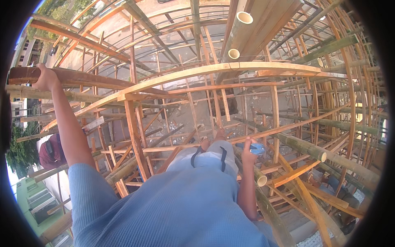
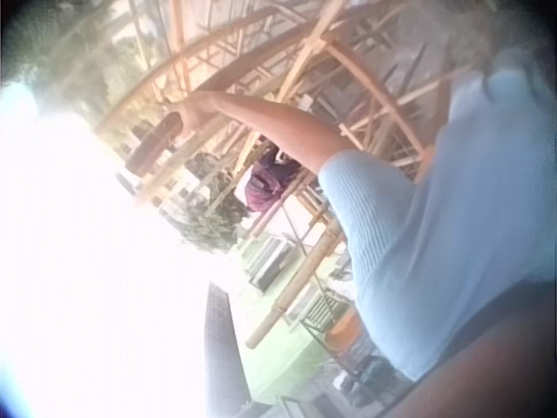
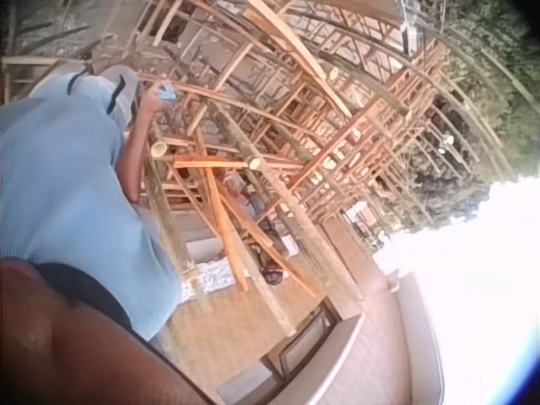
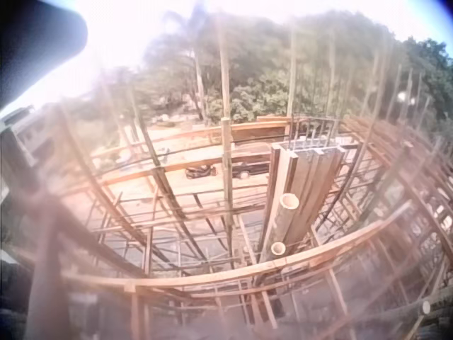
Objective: The person assembles a bamboo scaffolding structure by positioning wooden planks and securing them with wire using pliers. They repeatedly climb and reposition themselves on the structure to reach different joints.
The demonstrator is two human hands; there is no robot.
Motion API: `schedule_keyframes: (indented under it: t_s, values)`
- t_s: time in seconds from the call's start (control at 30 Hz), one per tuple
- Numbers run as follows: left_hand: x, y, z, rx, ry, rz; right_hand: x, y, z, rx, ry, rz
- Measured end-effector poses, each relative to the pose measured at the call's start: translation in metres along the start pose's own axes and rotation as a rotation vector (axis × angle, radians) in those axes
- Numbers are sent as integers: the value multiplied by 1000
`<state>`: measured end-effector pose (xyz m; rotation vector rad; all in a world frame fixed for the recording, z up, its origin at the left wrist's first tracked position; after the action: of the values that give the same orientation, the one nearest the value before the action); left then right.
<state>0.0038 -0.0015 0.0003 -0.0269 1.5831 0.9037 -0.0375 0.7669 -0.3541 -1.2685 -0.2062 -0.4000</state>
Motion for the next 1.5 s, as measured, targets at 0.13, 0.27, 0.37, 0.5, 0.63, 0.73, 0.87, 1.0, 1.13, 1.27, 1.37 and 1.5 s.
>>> schedule_keyframes:
  t_s: [0.13, 0.27, 0.37, 0.5, 0.63, 0.73, 0.87, 1.0, 1.13, 1.27, 1.37, 1.5]
  values:
    - [1, 8, 1, -22, -4, 22, -64, -31, -32, 99, -53, 89]
    - [2, 10, 2, -29, 16, 26, -92, -78, -45, 37, -262, 151]
    - [2, 6, 2, -95, -23, -23, -90, -110, -48, -103, -348, 119]
    - [2, -4, 2, -68, -56, 15, -72, -152, -45, -251, -426, 268]
    - [-3, 1, 13, -51, -28, -30, -48, -200, -37, -288, -509, 350]
    - [0, 17, 24, -17, -41, -30, -30, -234, -28, -372, -548, 361]
    - [5, 35, 26, -98, -3, 18, -10, -263, -23, -358, -523, 346]
    - [7, 32, 20, 29, -13, 72, -2, -269, -34, -333, -593, 370]
    - [8, 29, 17, -4, 88, 21, -10, -254, -53, -301, -638, 351]
    - [9, 30, 14, -26, 105, -3, -26, -240, -63, -239, -633, 308]
    - [7, 27, 11, -30, 42, 69, -35, -245, -69, -253, -671, 308]
    - [6, 20, 9, -59, 65, 62, -40, -265, -97, -305, -814, 321]
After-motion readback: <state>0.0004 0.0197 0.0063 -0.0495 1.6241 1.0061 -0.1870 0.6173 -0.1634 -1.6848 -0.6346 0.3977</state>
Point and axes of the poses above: each hand's wrist, its own x-axis away from the middle knuckle, its own z-axis out of the back of the hand, y = z × x, the point moved 1 cm from there along -x, towards the middle knuckle, and after that the axes turned 12 degrees about -z, right-handed, at the moved point
